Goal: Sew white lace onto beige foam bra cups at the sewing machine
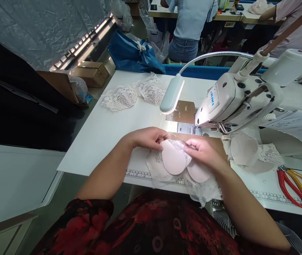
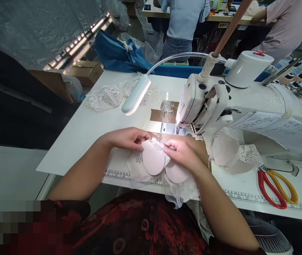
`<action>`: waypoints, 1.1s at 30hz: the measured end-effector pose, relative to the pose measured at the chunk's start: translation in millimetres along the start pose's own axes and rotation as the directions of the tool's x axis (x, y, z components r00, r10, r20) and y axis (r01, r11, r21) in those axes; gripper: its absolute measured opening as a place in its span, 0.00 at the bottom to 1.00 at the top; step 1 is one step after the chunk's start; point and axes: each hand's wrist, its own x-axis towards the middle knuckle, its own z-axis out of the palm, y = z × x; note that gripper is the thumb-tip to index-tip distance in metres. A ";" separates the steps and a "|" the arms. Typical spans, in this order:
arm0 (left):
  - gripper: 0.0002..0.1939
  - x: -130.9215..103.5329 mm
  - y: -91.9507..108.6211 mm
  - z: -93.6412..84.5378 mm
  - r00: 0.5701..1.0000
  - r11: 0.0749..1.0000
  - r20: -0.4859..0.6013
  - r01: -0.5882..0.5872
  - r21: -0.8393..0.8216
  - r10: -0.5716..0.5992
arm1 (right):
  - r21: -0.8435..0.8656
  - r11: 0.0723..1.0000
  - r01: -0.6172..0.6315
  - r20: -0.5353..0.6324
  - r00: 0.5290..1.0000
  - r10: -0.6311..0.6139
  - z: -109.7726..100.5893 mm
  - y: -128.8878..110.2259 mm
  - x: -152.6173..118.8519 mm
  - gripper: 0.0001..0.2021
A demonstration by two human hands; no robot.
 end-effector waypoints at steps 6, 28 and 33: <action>0.19 -2.3 0.3 0.0 0.979 0.990 -0.169 -0.126 -0.058 0.114 | 0.109 0.994 0.004 -0.054 0.999 0.002 5.1 5.2 4.7 0.16; 0.13 19.1 11.5 28.3 0.979 0.970 -0.150 -0.165 -0.177 0.139 | -0.095 0.974 0.207 -0.255 0.940 -0.225 10.2 6.7 3.8 0.11; 0.11 20.0 9.8 29.3 0.967 0.941 -0.244 -0.144 -0.305 0.069 | 0.124 0.974 0.189 -0.258 0.954 -0.152 5.9 17.5 1.9 0.18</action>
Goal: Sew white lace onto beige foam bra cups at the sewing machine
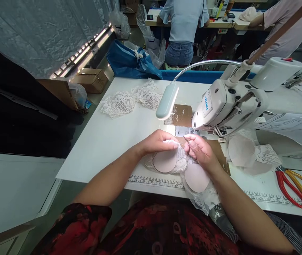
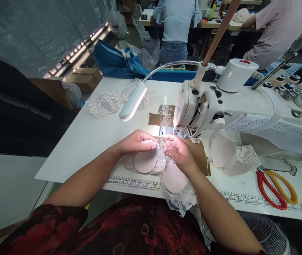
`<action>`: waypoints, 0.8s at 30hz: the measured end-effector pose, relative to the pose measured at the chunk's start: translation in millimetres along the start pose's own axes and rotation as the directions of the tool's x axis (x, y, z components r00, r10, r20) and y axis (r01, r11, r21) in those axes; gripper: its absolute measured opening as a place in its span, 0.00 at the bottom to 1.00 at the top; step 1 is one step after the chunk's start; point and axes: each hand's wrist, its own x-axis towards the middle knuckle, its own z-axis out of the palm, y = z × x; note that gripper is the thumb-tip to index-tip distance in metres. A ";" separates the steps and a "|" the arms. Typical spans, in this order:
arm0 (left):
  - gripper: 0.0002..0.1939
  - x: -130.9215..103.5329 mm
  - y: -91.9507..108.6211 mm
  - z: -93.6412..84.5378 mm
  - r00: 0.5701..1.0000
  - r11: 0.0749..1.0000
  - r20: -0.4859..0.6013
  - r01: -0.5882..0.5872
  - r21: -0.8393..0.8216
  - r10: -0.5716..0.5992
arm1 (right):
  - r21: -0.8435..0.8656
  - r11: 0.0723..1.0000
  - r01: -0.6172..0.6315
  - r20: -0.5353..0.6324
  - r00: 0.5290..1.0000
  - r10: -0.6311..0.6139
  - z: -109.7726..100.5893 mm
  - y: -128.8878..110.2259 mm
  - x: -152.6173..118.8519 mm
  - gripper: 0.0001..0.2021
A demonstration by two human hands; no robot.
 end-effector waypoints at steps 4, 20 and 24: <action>0.12 0.7 -2.1 -0.8 0.992 0.991 -0.113 0.046 -0.129 -0.061 | -0.001 0.999 -0.034 -0.001 0.999 0.034 -5.0 0.6 -2.2 0.16; 0.21 5.8 -10.6 -6.7 0.999 0.988 0.030 0.039 -0.147 -0.035 | -0.150 0.985 -0.086 -0.011 0.996 0.086 -9.2 -9.1 -0.7 0.16; 0.35 1.7 -14.3 -22.8 0.986 0.910 0.082 0.169 -0.379 -0.149 | -0.531 0.830 -0.171 -0.068 0.985 0.159 -36.7 -27.1 -16.7 0.24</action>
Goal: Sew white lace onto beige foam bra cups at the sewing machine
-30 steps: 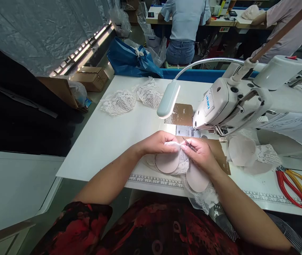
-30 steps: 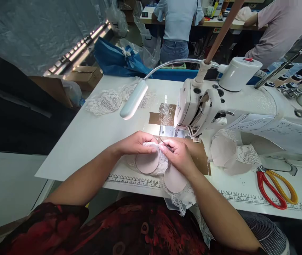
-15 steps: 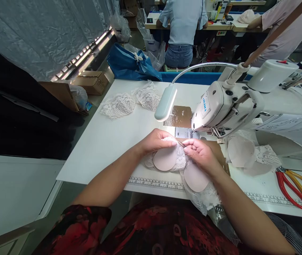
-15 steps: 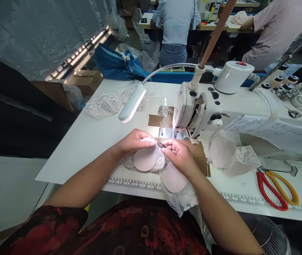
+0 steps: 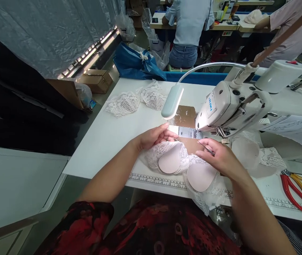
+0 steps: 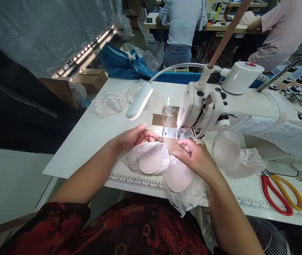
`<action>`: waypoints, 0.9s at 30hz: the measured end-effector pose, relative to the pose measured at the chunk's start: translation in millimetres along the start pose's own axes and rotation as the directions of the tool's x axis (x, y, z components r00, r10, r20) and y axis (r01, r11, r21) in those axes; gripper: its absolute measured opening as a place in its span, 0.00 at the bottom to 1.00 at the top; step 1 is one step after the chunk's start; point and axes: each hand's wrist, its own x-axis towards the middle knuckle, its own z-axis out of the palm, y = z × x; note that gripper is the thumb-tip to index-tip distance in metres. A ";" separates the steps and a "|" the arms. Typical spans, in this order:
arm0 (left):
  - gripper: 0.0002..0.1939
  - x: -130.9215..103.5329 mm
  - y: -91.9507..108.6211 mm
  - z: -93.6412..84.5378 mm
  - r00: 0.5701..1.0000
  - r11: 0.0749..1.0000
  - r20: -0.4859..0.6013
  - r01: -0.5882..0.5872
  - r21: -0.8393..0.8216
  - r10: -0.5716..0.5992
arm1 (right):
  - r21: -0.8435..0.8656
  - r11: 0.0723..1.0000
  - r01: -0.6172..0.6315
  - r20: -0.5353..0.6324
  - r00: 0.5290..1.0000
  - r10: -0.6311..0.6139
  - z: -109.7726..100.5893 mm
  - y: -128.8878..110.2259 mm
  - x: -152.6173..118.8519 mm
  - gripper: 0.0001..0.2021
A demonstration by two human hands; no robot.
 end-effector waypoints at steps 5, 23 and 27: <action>0.39 -11.0 11.1 -6.9 1.000 1.000 0.004 0.010 0.026 -0.010 | -0.363 0.924 -0.119 0.011 0.991 0.132 -24.3 21.1 -36.2 0.25; 0.23 -15.1 4.0 -9.4 0.999 0.876 -0.017 -0.023 0.481 0.035 | -0.271 0.961 0.058 -0.121 0.988 -0.094 8.8 21.4 -49.0 0.15; 0.16 -15.4 5.0 -5.7 0.997 0.883 0.000 -0.067 0.464 0.076 | -0.293 0.955 0.056 -0.106 0.990 -0.091 9.8 22.5 -50.5 0.15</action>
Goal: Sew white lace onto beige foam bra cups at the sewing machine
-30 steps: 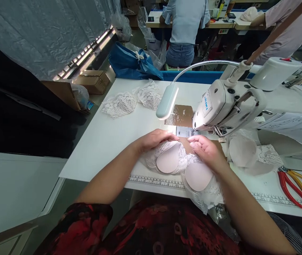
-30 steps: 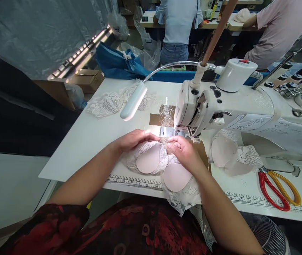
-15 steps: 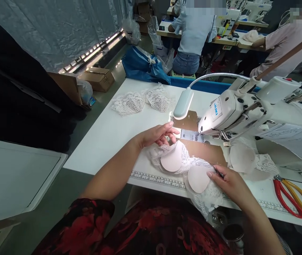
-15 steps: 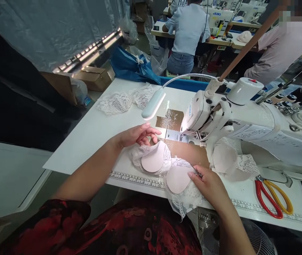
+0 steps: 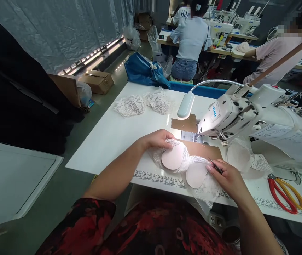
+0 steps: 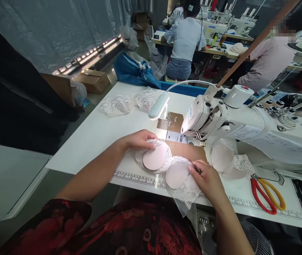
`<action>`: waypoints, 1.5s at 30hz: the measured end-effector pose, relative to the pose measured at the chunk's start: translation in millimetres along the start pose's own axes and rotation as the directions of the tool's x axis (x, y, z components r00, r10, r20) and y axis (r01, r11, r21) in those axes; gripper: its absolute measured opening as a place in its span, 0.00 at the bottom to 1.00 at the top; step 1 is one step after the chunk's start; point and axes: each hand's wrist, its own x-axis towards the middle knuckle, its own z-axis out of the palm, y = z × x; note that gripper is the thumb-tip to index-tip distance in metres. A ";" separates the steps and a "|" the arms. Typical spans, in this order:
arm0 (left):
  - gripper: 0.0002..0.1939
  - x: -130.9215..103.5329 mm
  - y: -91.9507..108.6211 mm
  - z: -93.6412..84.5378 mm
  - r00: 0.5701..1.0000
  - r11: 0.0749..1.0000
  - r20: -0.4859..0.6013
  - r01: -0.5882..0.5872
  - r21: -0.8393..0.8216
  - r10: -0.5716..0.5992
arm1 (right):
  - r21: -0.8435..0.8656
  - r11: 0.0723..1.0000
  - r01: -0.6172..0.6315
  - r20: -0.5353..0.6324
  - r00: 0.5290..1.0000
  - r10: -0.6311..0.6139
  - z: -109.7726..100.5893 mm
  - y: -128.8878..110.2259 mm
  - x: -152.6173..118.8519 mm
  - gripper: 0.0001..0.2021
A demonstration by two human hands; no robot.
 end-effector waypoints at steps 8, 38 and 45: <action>0.13 -0.1 3.1 2.8 0.987 0.986 0.044 -0.152 -0.063 0.155 | 0.004 1.000 0.007 0.105 0.994 -0.008 -3.4 6.8 -4.3 0.15; 0.16 61.1 23.6 14.4 0.993 0.990 0.070 -0.099 0.103 0.092 | 0.201 0.962 0.185 0.053 0.978 -0.199 2.9 -16.7 67.2 0.12; 0.13 64.0 20.4 23.9 0.904 0.763 -0.282 -0.071 0.643 0.322 | 0.074 0.988 0.137 0.073 0.987 -0.142 11.0 1.2 58.9 0.12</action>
